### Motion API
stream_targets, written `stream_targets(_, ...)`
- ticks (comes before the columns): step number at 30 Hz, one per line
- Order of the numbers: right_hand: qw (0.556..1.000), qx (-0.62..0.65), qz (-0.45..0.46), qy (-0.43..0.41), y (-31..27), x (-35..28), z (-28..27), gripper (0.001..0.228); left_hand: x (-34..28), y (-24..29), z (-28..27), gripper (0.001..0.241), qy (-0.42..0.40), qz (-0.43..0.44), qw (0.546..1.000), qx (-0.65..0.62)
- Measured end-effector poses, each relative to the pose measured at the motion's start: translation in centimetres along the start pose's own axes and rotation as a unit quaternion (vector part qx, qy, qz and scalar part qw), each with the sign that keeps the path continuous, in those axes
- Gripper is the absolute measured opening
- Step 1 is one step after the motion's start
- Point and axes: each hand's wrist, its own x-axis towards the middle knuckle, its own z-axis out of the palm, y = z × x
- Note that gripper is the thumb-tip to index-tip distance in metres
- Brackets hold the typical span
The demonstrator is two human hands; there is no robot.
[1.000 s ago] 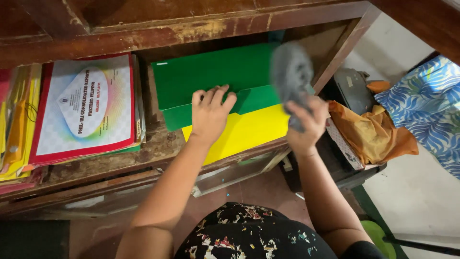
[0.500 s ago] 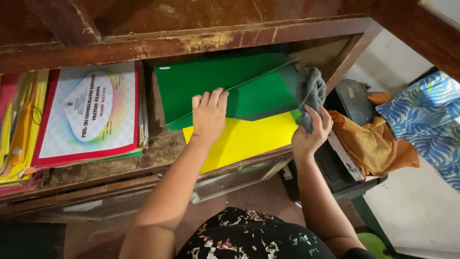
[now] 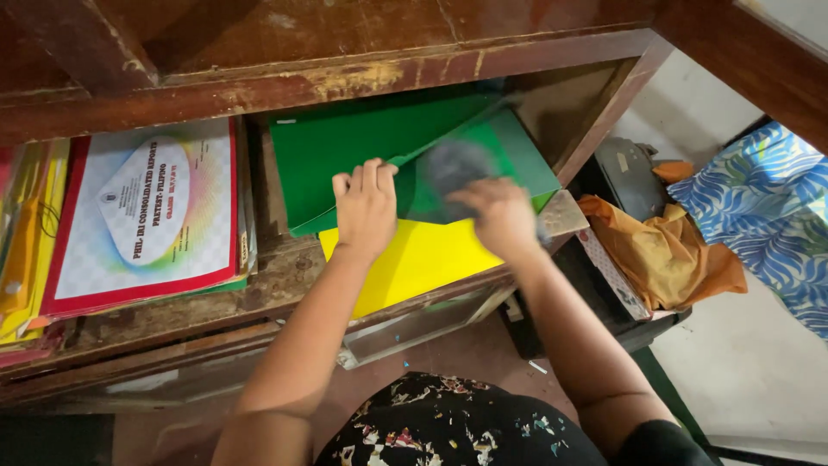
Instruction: Wiping dust off plastic folders and file organizers using a cloth in an archive room.
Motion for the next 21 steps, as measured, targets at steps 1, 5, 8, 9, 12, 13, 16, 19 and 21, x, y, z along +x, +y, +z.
stream_targets(1,1.000,0.000,-0.001,0.000,2.1,-0.8,0.1,0.063,0.1,0.2,-0.6,0.005,0.000,-0.001,1.000,0.001)
stream_targets(5,0.978,-0.134,0.156,-0.022,5.4,-2.3,-3.2,0.057,0.7,1.2,-2.3,0.010,0.016,0.041,0.999,-0.022)
stream_targets(8,0.978,-0.108,0.179,-0.018,3.2,-2.4,-6.2,0.057,1.6,2.6,-3.9,0.015,0.026,0.059,0.997,-0.048)
stream_targets(9,0.982,-0.089,0.168,0.001,2.4,-2.4,-6.8,0.059,2.0,3.2,-4.5,0.019,0.035,0.065,0.996,-0.053)
stream_targets(12,0.995,-0.056,0.082,-0.013,-2.1,-0.8,-6.0,0.058,3.3,4.6,-6.2,0.020,0.056,0.076,0.994,-0.062)
stream_targets(13,0.995,-0.057,0.084,-0.012,-2.4,-1.1,-4.6,0.058,3.4,4.8,-6.2,0.020,0.057,0.078,0.993,-0.064)
stream_targets(16,0.992,-0.087,0.028,-0.081,-1.3,-1.7,-1.6,0.053,3.6,4.9,-6.4,0.023,0.061,0.076,0.993,-0.060)
stream_targets(19,0.999,-0.047,0.004,0.014,4.0,-2.0,-0.5,0.048,4.1,4.1,-6.8,0.018,0.056,0.069,0.994,-0.062)
stream_targets(21,0.954,-0.218,0.207,0.017,8.4,-3.0,0.5,0.048,4.1,3.7,-6.5,0.016,0.062,0.047,0.996,-0.048)
